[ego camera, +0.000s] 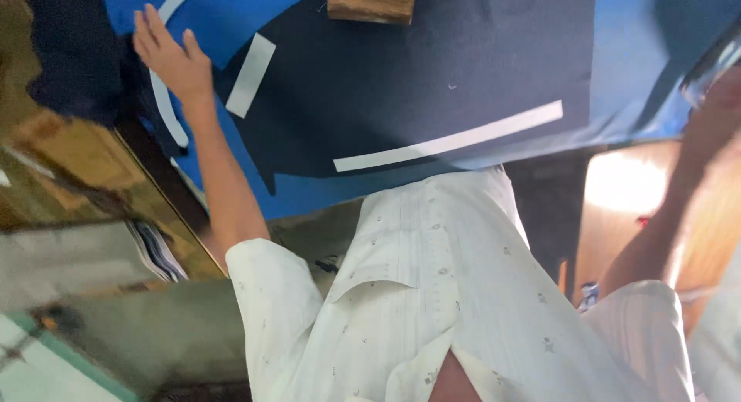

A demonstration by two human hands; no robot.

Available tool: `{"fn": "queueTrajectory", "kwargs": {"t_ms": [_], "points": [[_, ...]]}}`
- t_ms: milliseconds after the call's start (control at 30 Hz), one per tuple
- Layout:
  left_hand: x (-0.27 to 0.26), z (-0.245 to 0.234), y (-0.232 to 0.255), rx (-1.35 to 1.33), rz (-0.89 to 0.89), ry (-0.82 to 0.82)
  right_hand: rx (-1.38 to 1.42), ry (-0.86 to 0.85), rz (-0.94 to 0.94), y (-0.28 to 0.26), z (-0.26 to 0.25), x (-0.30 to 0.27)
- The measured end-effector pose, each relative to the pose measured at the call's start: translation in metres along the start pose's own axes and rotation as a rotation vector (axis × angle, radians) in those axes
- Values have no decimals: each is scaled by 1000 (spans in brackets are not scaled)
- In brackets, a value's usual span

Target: The person irons a dark piece of fabric on a blue work surface using a steam iron and a wooden block. They then use a metal ruler and a pink marker to measure and mark the fabric before cutting it with large shears.

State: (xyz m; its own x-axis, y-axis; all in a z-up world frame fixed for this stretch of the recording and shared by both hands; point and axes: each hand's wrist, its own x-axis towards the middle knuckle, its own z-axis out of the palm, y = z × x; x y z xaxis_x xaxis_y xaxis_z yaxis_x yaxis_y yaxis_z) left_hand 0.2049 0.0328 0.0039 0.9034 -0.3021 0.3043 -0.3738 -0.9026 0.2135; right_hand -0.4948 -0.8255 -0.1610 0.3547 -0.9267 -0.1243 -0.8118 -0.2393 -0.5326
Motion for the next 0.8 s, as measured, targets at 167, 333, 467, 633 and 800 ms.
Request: {"fn": "queueTrajectory", "kwargs": {"t_ms": [167,333,467,633,800], "points": [[58,34,-51,58,53,-274,-487,-561,-913,-221,18,-268],[60,43,-74,117,194,-172,31,-953,165,-429,-3,-400],[39,-17,-68,19,11,-199,52,-947,198,-493,-3,-437],[-13,-139,68,-931,-492,56,14,-1147,-5,-560,12,-444],[-91,-149,193,-1856,-977,214,93,-1711,-160,-627,31,-428]]}}
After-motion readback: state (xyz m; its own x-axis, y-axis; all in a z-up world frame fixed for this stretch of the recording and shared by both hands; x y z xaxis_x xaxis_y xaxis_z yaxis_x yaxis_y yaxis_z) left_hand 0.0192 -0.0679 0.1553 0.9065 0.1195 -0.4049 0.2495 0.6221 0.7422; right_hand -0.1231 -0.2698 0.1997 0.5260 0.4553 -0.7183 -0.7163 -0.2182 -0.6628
